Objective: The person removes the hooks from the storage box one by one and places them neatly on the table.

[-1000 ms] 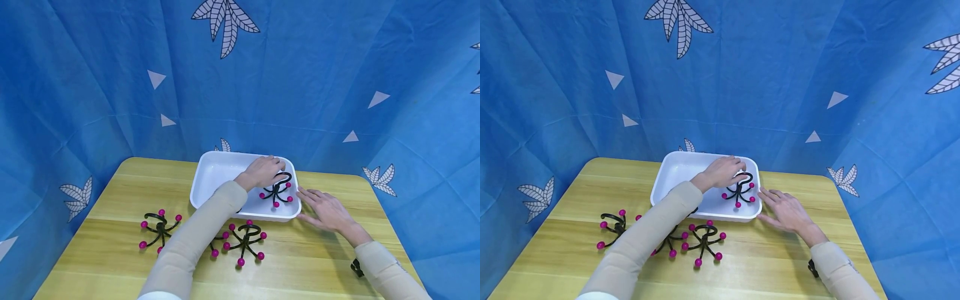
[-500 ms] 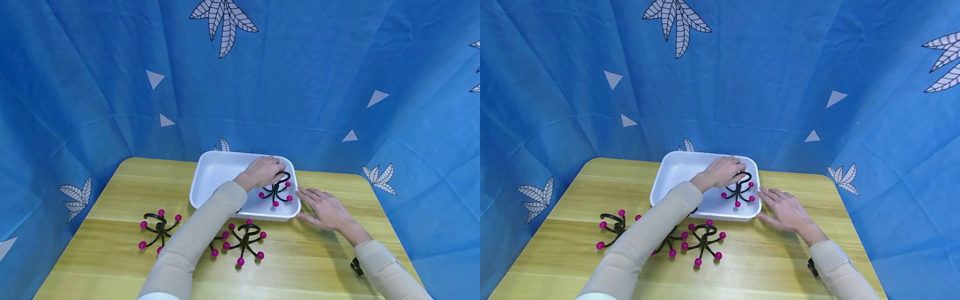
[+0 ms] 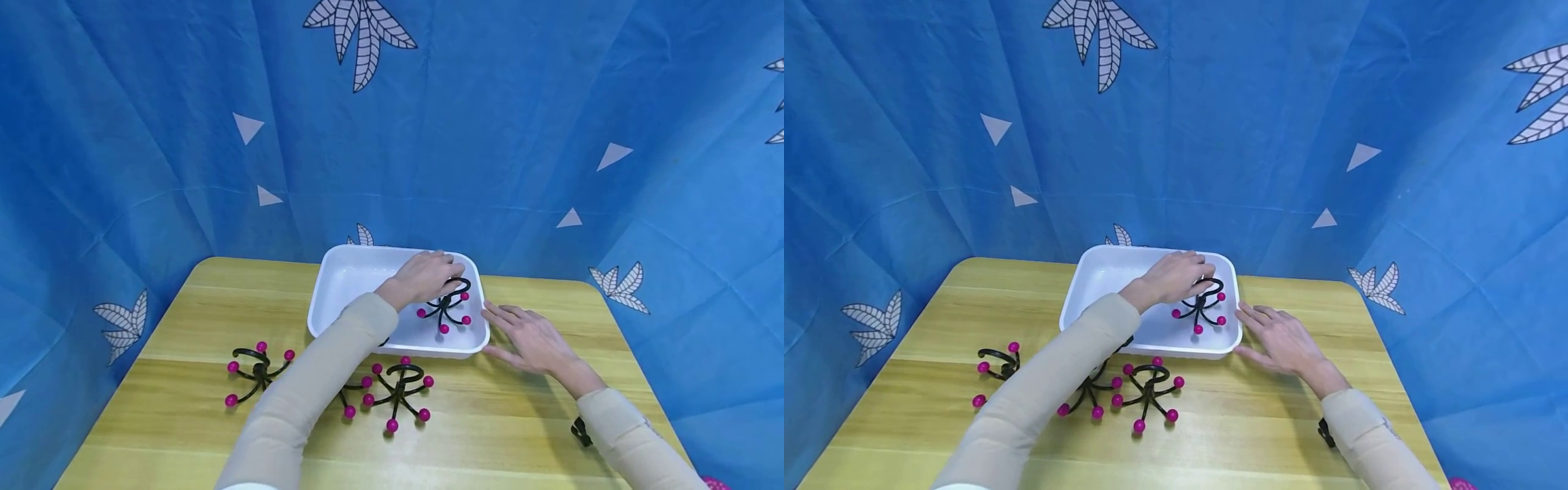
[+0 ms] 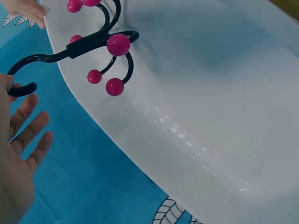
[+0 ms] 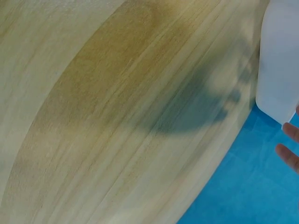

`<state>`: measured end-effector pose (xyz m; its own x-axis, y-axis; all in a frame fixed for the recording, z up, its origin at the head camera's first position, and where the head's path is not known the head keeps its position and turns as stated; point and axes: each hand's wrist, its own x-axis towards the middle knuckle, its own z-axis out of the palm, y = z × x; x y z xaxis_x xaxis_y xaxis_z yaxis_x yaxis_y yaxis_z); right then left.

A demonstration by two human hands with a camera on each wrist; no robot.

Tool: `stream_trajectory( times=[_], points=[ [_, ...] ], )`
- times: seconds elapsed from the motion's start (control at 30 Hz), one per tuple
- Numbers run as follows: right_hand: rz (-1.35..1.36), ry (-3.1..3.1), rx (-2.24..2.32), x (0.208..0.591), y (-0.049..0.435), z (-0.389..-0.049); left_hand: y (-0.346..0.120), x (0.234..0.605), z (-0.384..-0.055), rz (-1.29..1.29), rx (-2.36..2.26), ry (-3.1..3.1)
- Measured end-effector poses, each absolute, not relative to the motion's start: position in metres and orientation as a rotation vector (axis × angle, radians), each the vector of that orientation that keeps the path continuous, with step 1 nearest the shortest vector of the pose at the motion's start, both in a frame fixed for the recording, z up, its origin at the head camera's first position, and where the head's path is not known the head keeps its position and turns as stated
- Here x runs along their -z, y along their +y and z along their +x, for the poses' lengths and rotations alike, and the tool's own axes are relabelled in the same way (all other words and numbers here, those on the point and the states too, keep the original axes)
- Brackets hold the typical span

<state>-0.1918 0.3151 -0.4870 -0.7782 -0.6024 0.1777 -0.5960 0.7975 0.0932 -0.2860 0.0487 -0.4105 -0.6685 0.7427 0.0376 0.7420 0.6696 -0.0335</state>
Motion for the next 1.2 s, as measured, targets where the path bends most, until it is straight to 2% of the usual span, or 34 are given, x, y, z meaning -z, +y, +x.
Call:
stream_trajectory(
  times=[1.2],
  points=[
    [0.947,-2.754,0.034,0.486,0.315,-0.191,0.013,0.359,-0.246,-1.289,0.033,-2.575]
  ],
)
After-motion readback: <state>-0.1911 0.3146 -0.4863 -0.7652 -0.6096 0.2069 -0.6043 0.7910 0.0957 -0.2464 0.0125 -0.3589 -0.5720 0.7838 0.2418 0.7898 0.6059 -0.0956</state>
